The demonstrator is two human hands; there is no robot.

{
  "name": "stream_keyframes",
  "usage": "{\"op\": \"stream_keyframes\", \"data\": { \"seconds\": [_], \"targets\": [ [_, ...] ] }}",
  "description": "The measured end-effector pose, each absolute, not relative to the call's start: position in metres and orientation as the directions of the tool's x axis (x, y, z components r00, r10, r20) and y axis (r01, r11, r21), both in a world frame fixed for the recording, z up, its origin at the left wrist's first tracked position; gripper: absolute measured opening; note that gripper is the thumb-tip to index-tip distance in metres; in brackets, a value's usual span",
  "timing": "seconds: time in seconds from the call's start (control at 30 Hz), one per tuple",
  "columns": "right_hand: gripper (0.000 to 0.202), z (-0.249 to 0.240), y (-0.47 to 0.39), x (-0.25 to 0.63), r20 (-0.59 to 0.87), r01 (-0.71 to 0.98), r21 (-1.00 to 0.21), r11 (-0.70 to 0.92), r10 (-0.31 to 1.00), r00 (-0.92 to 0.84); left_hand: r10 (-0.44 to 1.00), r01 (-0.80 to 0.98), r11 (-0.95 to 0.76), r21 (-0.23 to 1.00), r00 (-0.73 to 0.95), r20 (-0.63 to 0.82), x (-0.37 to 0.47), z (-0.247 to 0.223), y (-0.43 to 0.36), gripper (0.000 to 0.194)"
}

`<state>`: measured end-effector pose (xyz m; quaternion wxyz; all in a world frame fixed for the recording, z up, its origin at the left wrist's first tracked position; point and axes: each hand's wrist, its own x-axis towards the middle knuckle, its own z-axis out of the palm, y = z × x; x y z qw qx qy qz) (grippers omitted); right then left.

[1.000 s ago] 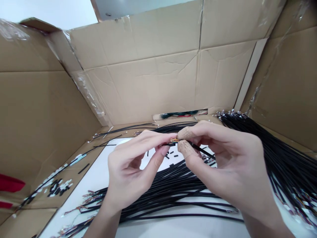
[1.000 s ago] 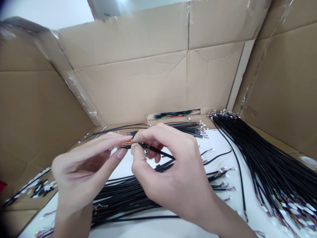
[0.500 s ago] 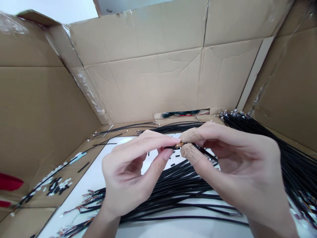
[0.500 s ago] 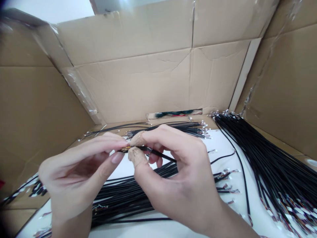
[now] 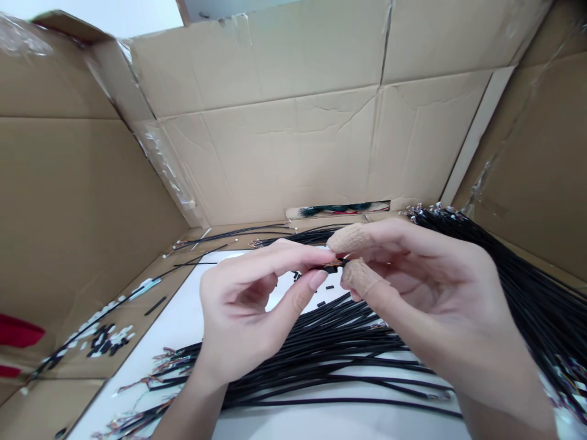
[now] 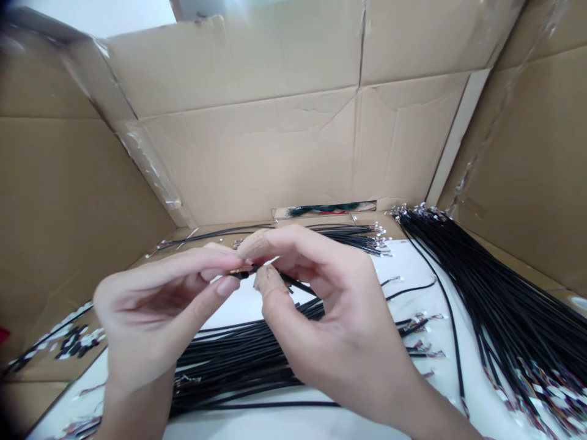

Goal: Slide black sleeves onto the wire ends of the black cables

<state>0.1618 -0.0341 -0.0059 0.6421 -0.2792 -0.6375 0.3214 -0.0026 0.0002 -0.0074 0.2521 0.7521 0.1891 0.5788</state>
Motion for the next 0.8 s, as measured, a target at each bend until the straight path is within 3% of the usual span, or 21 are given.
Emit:
{"op": "stream_keyframes", "data": {
  "seconds": [0.33,0.57,0.8],
  "targets": [
    [0.026,-0.005,-0.0347,0.1605,0.638,-0.107,-0.766,0.634,0.77,-0.007,0.642,-0.058,-0.738,0.672,0.244,0.727,-0.0032,-0.0072,-0.0044,0.043],
    [0.013,-0.0045,-0.0353,0.1626,0.645,-0.016,-0.764,0.645,0.764,0.014,0.667,-0.078,-0.695,0.714,0.3,0.682,-0.0072,-0.0043,-0.0058,0.043],
    [0.014,-0.0074,-0.0371,0.1593,0.675,0.05,-0.738,0.673,0.737,0.033,0.7,-0.096,-0.666,0.739,0.263,0.665,-0.0049,-0.0039,-0.0099,0.037]
  ]
}}
